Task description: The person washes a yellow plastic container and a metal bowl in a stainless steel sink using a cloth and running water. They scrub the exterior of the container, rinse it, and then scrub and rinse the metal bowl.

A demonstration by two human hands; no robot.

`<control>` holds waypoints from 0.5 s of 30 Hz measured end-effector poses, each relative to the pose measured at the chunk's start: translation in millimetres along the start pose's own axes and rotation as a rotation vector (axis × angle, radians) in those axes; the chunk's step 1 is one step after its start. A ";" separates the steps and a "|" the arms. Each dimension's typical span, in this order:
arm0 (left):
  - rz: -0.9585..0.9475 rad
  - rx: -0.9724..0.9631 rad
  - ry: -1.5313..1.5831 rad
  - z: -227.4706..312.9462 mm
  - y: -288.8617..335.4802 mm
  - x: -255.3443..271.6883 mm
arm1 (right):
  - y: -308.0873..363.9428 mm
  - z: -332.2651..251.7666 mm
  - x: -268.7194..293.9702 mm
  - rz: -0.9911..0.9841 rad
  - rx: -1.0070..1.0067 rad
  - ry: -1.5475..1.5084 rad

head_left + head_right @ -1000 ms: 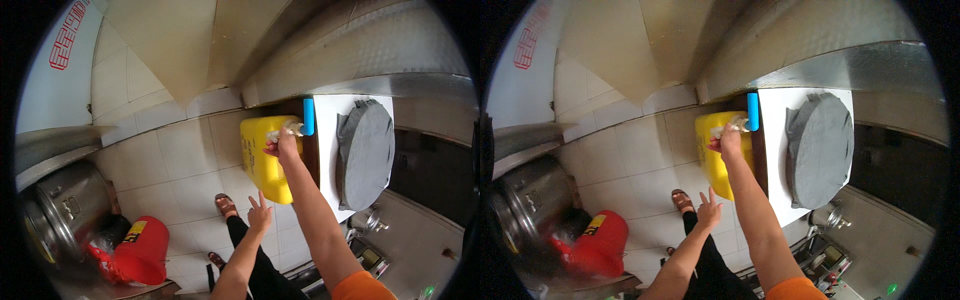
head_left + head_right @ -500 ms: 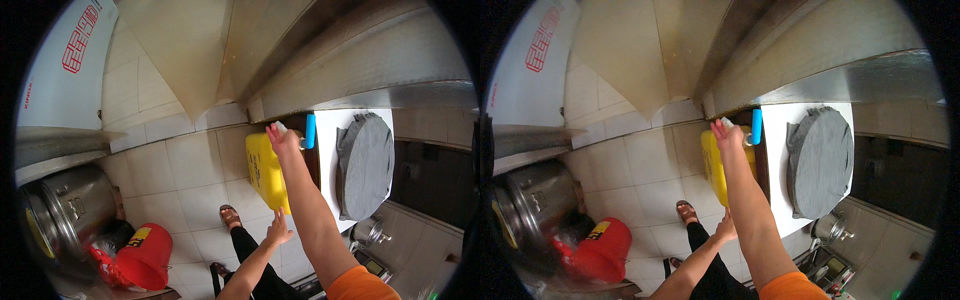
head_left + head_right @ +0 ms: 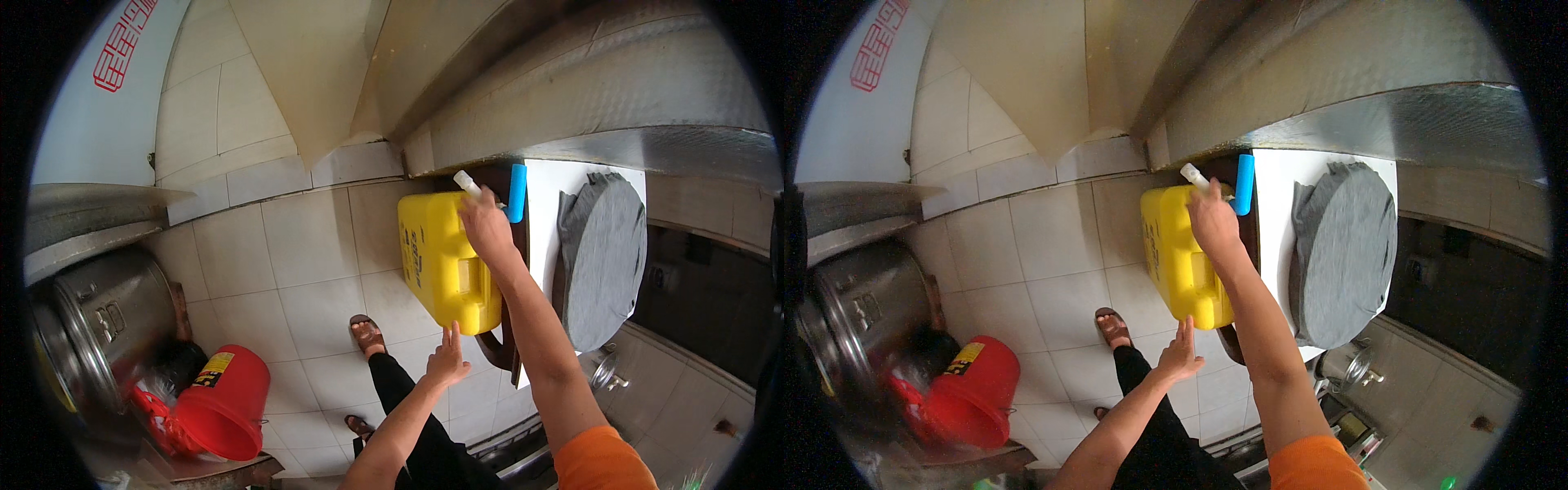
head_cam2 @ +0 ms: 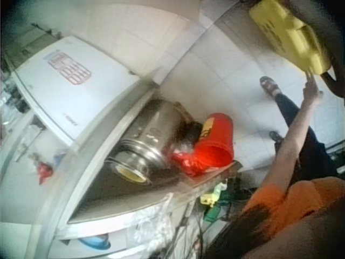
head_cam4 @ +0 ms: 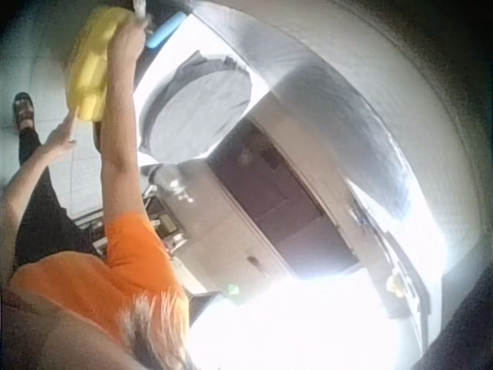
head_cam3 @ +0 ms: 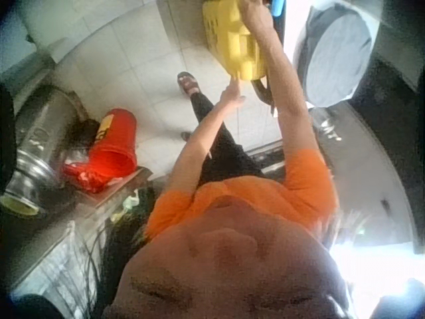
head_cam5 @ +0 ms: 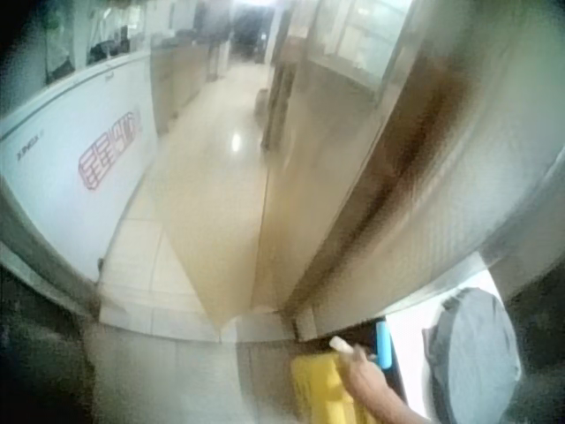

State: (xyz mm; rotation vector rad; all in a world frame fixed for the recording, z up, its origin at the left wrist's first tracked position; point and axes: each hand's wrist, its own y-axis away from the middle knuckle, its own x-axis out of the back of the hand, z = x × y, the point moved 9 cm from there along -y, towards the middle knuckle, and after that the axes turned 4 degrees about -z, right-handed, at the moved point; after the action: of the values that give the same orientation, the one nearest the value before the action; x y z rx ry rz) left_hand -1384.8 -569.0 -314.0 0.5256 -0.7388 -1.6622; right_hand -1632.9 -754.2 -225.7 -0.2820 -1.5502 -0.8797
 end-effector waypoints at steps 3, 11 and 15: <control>0.009 0.015 0.042 1.7 0.8 -3.0 | -23.1 35.2 -27.8 -0.107 -0.424 -0.879; -0.048 0.045 0.038 -1.0 5.9 -2.4 | -46.5 21.3 0.2 0.054 -0.211 -0.222; -0.030 0.020 0.062 -1.9 8.1 0.1 | -33.8 11.5 -2.3 0.031 -0.116 -0.028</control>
State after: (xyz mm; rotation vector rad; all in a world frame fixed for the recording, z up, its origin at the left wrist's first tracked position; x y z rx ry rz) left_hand -1377.9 -570.4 -309.6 0.6019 -0.7060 -1.6605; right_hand -1662.6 -768.8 -239.5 -0.4023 -1.5193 -0.9462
